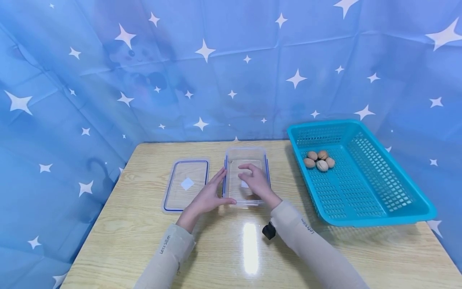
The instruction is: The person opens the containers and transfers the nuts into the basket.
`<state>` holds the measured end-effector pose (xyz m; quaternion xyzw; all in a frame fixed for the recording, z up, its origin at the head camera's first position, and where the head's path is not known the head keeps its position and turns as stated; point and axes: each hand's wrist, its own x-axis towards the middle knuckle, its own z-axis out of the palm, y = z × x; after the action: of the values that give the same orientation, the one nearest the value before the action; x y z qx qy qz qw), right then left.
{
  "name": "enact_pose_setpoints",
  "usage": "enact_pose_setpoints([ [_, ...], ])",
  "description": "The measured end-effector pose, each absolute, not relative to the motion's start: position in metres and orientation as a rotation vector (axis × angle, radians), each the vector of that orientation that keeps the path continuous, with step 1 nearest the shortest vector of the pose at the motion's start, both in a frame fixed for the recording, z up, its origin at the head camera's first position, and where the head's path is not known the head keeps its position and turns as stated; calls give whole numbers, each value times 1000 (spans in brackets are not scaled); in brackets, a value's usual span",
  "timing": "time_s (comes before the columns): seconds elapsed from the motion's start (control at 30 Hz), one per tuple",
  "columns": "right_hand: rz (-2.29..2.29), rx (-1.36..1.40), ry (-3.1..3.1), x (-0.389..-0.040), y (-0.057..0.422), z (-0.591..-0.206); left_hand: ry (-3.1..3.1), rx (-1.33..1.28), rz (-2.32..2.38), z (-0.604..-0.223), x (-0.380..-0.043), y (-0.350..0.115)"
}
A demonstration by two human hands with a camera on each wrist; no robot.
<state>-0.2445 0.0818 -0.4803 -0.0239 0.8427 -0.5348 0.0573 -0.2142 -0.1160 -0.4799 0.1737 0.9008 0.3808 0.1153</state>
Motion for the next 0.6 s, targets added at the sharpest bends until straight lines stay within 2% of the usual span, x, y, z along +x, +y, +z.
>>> enact_pose_setpoints([
  [0.2, -1457, -39, 2562, -242, 80, -481, 2623, 522, 1129, -480, -214, -115],
  [0.6, -1323, -394, 2245, -243, 81, -485, 2620, 521, 1139, -482, -216, -117],
])
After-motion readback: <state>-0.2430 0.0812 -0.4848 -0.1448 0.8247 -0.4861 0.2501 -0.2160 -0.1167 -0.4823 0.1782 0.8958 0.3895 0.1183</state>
